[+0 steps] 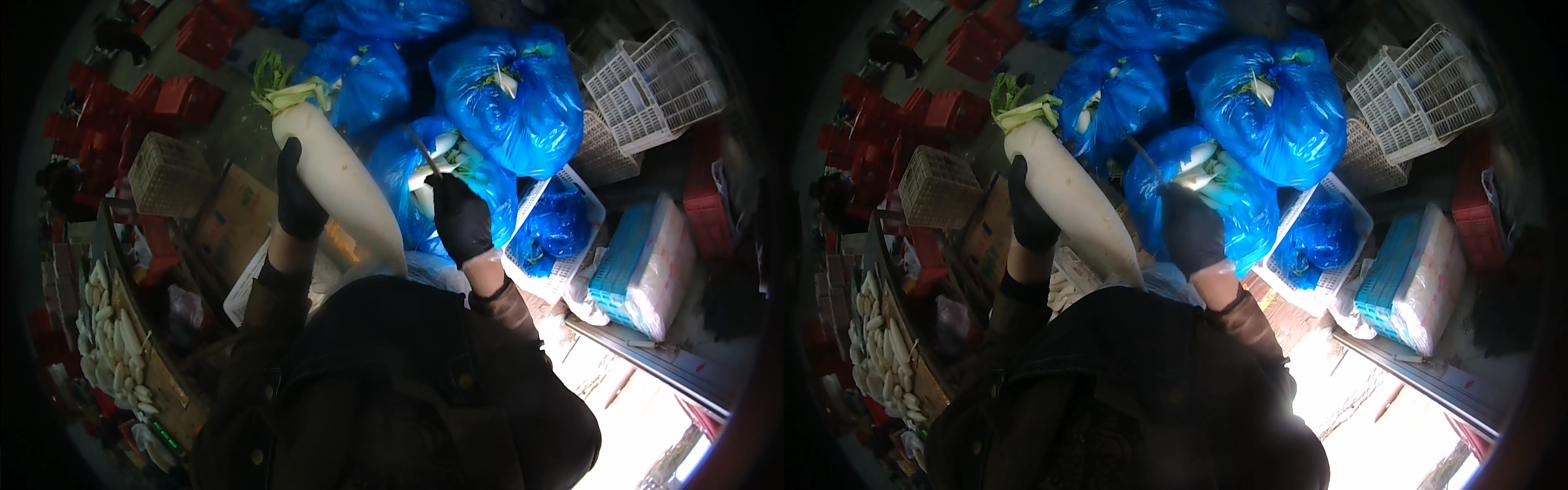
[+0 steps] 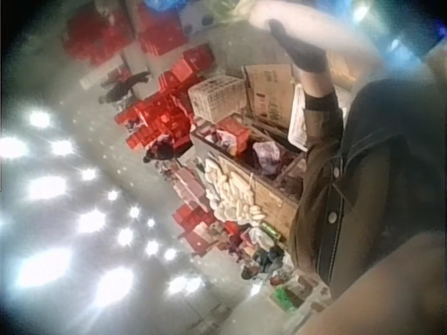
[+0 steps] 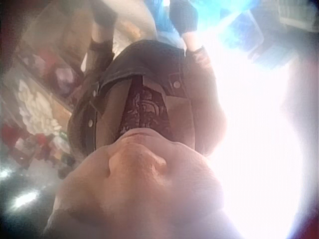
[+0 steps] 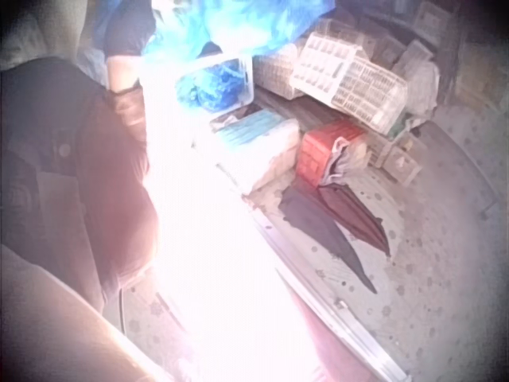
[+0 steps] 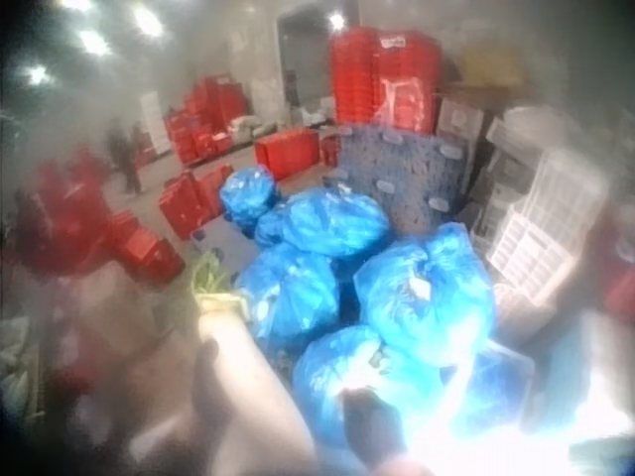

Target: The person repeatedly takes white radishes from blue plastic bags, uses a knife to peel the skin, and places the peeled radishes into a white basket or on a cardboard surface. The process continues with multiple radishes throughout the clip.

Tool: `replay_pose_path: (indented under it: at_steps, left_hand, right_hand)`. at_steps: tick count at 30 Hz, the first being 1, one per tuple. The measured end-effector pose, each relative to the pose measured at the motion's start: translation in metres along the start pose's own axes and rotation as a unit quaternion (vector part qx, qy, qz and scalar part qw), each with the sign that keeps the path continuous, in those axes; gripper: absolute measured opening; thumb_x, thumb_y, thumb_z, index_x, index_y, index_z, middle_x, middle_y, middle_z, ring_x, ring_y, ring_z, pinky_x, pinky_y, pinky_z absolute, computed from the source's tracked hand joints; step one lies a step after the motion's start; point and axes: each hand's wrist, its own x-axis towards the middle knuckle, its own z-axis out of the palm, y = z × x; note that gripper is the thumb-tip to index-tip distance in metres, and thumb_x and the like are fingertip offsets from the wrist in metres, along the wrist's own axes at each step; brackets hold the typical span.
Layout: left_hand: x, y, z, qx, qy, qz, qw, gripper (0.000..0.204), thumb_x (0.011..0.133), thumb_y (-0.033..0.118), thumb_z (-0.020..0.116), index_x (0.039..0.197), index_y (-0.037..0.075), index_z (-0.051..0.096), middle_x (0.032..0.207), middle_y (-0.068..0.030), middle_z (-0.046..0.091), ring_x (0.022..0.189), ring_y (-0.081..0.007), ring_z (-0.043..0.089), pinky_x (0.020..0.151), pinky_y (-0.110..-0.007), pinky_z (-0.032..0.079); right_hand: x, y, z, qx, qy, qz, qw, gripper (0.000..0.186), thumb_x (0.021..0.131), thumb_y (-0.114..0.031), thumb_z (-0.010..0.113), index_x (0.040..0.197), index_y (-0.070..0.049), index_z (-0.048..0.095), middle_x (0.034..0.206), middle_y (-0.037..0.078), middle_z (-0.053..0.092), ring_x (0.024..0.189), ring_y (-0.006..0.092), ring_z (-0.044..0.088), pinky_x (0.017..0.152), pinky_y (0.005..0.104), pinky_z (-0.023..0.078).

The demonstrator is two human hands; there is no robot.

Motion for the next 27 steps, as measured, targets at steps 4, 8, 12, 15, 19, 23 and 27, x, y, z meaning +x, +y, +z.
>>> replay_pose_path:
  at_steps: [4, 8, 12, 15, 19, 23, 27]
  left_hand:
    - [0.002, -0.002, 0.0, -0.014, -0.005, 0.002, 1.0, 0.057, 0.1, 0.052, 0.035, 0.129, 0.006, 0.049, 0.111, -0.0126, 0.062, 0.102, -0.0252, 0.06, 0.091, -0.04, 0.049]
    - [0.004, -0.002, 0.004, 0.022, 0.013, 0.018, 1.0, 0.056, 0.099, 0.053, 0.035, 0.129, 0.007, 0.049, 0.111, -0.0119, 0.061, 0.102, -0.0247, 0.06, 0.091, -0.04, 0.049]
    - [0.006, -0.002, 0.008, -0.011, 0.015, -0.001, 1.0, 0.057, 0.098, 0.054, 0.037, 0.129, 0.007, 0.049, 0.111, -0.0118, 0.061, 0.102, -0.0248, 0.06, 0.091, -0.04, 0.049]
    - [0.007, -0.001, 0.009, -0.019, 0.021, -0.005, 1.0, 0.057, 0.098, 0.054, 0.037, 0.128, 0.007, 0.049, 0.11, -0.0123, 0.061, 0.101, -0.0251, 0.06, 0.09, -0.04, 0.049]
    - [0.007, -0.002, 0.007, -0.051, -0.066, -0.017, 0.996, 0.056, 0.098, 0.054, 0.037, 0.13, 0.01, 0.051, 0.117, -0.0109, 0.061, 0.106, -0.027, 0.061, 0.09, -0.044, 0.051]
    - [0.009, -0.007, 0.002, -0.004, -0.022, 0.001, 1.0, 0.057, 0.097, 0.055, 0.037, 0.125, 0.007, 0.051, 0.109, -0.0134, 0.062, 0.1, -0.0261, 0.061, 0.089, -0.04, 0.05]
    - [0.011, -0.008, -0.003, -0.002, -0.069, 0.002, 0.998, 0.057, 0.098, 0.054, 0.037, 0.129, 0.008, 0.051, 0.115, -0.0121, 0.062, 0.104, -0.0273, 0.061, 0.092, -0.042, 0.05]
  right_hand:
    - [-0.002, -0.003, -0.005, 0.079, -0.061, -0.072, 0.992, 0.014, 0.092, -0.009, 0.056, 0.1, -0.009, 0.067, 0.091, 0.013, 0.067, 0.081, 0.0334, 0.066, 0.069, 0.0391, 0.053]
    - [0.005, -0.003, -0.011, 0.052, -0.088, 0.001, 0.995, 0.013, 0.093, -0.01, 0.057, 0.099, -0.008, 0.068, 0.09, 0.014, 0.068, 0.079, 0.0327, 0.066, 0.066, 0.0384, 0.052]
    - [0.007, -0.004, -0.014, 0.127, -0.08, -0.104, 0.983, 0.012, 0.093, -0.009, 0.058, 0.097, -0.005, 0.068, 0.088, 0.014, 0.069, 0.075, 0.033, 0.067, 0.064, 0.0378, 0.052]
    - [0.003, -0.007, -0.013, 0.134, -0.091, -0.094, 0.982, 0.011, 0.092, -0.008, 0.059, 0.098, -0.005, 0.068, 0.089, 0.014, 0.069, 0.075, 0.0332, 0.066, 0.063, 0.0384, 0.052]
    - [0.002, -0.004, -0.01, 0.095, -0.087, -0.067, 0.989, 0.011, 0.092, -0.009, 0.059, 0.097, -0.006, 0.068, 0.089, 0.014, 0.069, 0.075, 0.0337, 0.066, 0.064, 0.0391, 0.052]
    - [0.003, 0.0, -0.008, 0.103, -0.08, -0.087, 0.988, 0.011, 0.092, -0.01, 0.058, 0.097, -0.006, 0.067, 0.088, 0.014, 0.068, 0.075, 0.0341, 0.066, 0.064, 0.0398, 0.053]
    - [0.001, -0.001, -0.008, 0.108, -0.105, -0.051, 0.987, 0.011, 0.092, -0.011, 0.058, 0.096, -0.007, 0.067, 0.088, 0.014, 0.068, 0.076, 0.0342, 0.066, 0.065, 0.0404, 0.053]
